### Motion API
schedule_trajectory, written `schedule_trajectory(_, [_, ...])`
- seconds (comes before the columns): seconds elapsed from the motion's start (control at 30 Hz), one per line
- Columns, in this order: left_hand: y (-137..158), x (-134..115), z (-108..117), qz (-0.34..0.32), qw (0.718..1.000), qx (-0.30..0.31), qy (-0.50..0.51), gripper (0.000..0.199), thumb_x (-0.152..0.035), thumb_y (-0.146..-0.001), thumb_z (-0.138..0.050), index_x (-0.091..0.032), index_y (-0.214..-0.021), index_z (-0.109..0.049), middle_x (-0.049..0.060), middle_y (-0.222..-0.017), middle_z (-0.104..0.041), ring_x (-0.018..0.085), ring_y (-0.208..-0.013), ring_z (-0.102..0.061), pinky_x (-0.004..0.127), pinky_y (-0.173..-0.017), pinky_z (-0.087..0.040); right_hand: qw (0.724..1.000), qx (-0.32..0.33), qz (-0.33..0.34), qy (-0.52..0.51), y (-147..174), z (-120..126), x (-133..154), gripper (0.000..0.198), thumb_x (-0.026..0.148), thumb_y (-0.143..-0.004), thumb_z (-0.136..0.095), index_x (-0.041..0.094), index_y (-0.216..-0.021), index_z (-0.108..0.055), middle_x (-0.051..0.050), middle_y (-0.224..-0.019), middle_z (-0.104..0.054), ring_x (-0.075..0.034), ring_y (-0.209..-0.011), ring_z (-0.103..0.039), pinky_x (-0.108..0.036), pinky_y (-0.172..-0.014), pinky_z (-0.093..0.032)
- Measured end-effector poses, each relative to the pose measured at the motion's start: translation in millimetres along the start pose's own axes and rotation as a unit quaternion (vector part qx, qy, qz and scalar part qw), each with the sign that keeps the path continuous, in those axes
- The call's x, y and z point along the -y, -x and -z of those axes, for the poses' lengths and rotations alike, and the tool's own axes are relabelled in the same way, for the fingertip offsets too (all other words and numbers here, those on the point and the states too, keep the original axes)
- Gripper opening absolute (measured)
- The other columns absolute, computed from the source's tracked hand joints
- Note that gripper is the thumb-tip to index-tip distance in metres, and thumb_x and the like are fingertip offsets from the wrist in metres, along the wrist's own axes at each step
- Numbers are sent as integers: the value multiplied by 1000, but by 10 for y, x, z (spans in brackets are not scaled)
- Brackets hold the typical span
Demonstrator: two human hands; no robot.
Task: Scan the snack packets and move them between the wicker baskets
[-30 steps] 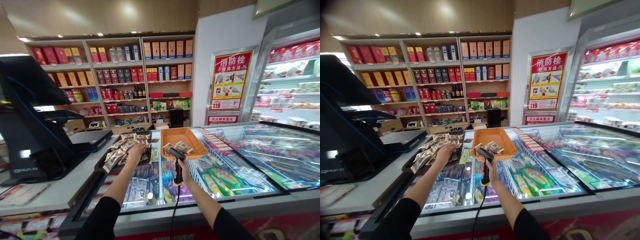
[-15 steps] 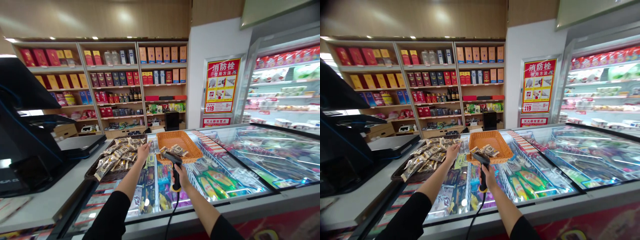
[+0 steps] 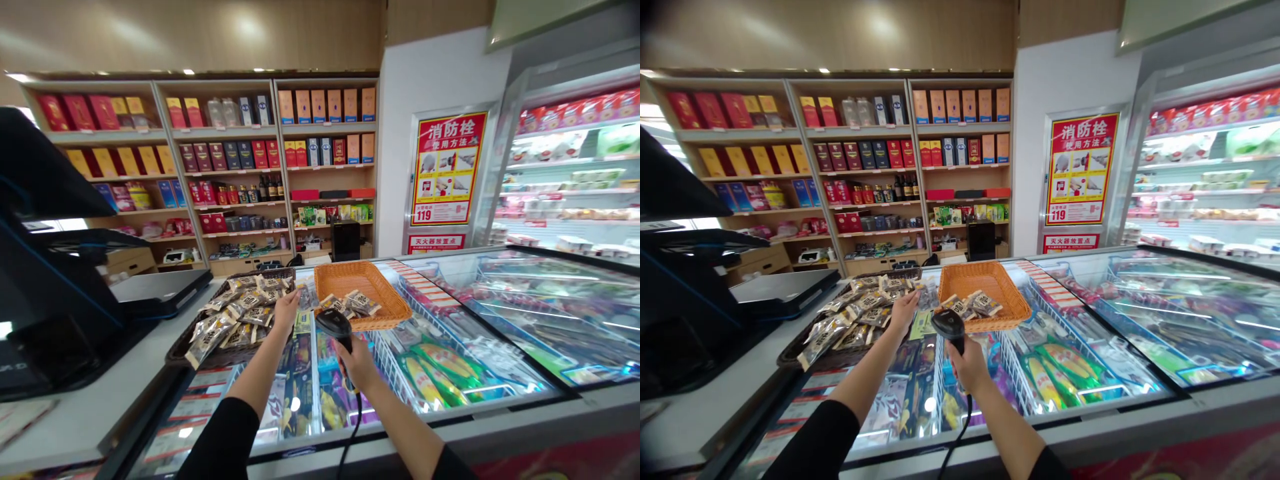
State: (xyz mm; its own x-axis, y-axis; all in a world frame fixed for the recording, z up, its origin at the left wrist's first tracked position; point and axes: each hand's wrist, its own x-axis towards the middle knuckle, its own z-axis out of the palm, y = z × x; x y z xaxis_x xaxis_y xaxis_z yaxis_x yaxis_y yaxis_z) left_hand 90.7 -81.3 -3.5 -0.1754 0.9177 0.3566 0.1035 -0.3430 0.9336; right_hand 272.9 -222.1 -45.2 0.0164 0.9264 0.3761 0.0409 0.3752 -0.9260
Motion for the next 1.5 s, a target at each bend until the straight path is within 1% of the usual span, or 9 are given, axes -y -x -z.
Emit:
schedule_trajectory(0.13, [-13,26,-9,12,999,7,32,58,-54,-65,-70,-12,-106,-73,5,-77,-71,15,-69,-60,26,-66,-48,999,-22,20,24,9,3,-17,32,47,-84,-57,20,-66,-55,4,-39,-48,-13,-31,-44,-23,-36,-34])
schedule_trajectory(0.43, [12,-23,-12,22,1000,-4,0,61,-54,-65,-69,-10,-108,-72,1,-60,-64,11,-55,-52,23,-56,-43,999,-3,-19,-29,0,30,-26,36,49,-83,-57,20,-62,-51,5,-41,-46,-11,-30,-43,-22,-34,-33])
schedule_trajectory(0.67, [21,-48,-23,25,1000,-3,19,64,-58,-60,-71,-11,-103,-74,4,-68,-67,11,-58,-52,23,-58,-41,996,16,-33,-87,-19,61,0,41,54,-81,-56,19,-60,-49,5,-43,-46,-9,-30,-41,-21,-31,-32])
schedule_trajectory(0.9, [27,-49,-3,31,1000,-3,-2,70,-60,-60,-68,-8,-107,-72,-6,-48,-46,6,-46,-29,20,-49,-24,990,12,-53,-129,-9,53,-31,40,57,-80,-58,19,-68,-48,6,-46,-47,-9,-31,-41,-20,-31,-33])
schedule_trajectory(1.2, [138,-231,-7,36,999,-8,-12,66,-59,-62,-68,-7,-102,-73,-8,-45,-39,6,-45,-29,20,-47,-23,993,32,-35,-111,-42,70,-81,40,54,-83,-56,19,-67,-48,6,-45,-47,-9,-30,-42,-20,-31,-32])
schedule_trajectory(1.3, [123,-201,-14,36,999,-9,-15,66,-59,-64,-67,-7,-104,-72,-7,-44,-43,7,-43,-33,20,-47,-27,992,36,-38,-118,-32,61,-83,40,55,-82,-57,19,-66,-49,6,-45,-47,-9,-30,-42,-20,-31,-32])
schedule_trajectory(1.37, [102,-177,-11,30,999,-13,-24,61,-55,-68,-66,-8,-106,-72,-5,-48,-52,9,-45,-41,21,-49,-34,989,26,-50,-134,-24,59,-85,41,57,-80,-58,19,-67,-49,6,-45,-47,-9,-30,-42,-21,-30,-32])
schedule_trajectory(1.43, [89,-187,-4,-1,999,-20,-44,52,-50,-73,-63,-11,-106,-72,1,-61,-66,14,-56,-56,24,-57,-44,985,-4,-66,-157,-37,93,-78,42,59,-77,-60,20,-68,-48,6,-45,-48,-9,-31,-43,-21,-30,-34])
schedule_trajectory(1.5, [97,-251,-16,-62,994,-9,-89,41,-42,-79,-59,-13,-105,-73,7,-83,-74,20,-77,-66,30,-72,-50,979,-46,-81,-182,-89,191,-53,44,61,-72,-64,20,-71,-48,6,-46,-49,-9,-31,-43,-21,-30,-35])
